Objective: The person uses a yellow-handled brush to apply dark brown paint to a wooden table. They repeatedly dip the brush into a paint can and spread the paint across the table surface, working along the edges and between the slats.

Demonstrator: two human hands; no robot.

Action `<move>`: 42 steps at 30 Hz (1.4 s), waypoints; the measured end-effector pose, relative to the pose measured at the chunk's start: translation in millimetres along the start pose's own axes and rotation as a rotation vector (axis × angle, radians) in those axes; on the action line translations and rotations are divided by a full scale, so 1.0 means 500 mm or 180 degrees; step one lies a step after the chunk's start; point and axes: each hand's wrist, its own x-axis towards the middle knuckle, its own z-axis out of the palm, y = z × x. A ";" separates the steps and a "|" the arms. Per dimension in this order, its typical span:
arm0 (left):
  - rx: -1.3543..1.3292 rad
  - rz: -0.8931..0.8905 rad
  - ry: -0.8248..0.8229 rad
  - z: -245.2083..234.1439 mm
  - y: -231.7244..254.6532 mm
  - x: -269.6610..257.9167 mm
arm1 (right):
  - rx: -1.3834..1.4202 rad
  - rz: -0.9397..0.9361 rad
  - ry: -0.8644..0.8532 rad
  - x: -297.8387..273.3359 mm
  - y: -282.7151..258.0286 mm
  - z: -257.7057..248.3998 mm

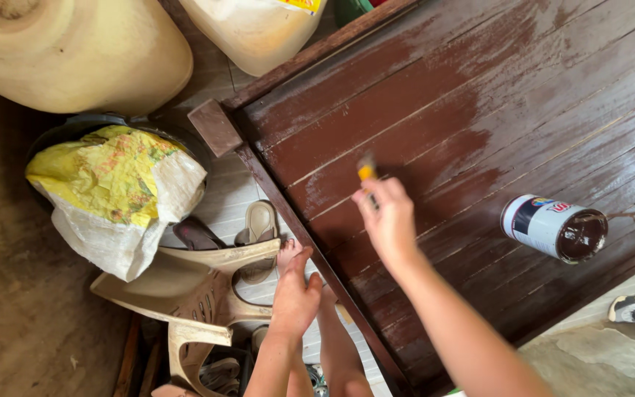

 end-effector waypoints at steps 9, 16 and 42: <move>0.0032 0.0207 0.0152 -0.008 -0.012 0.003 | 0.1808 0.1395 -0.1130 -0.018 -0.012 0.004; 0.0017 0.0409 0.0228 -0.015 -0.032 0.006 | 0.1210 0.1166 -0.0143 0.049 0.030 -0.029; -0.0015 0.0470 0.0301 -0.018 -0.023 0.015 | 0.1610 0.1199 -0.1457 0.043 0.048 -0.026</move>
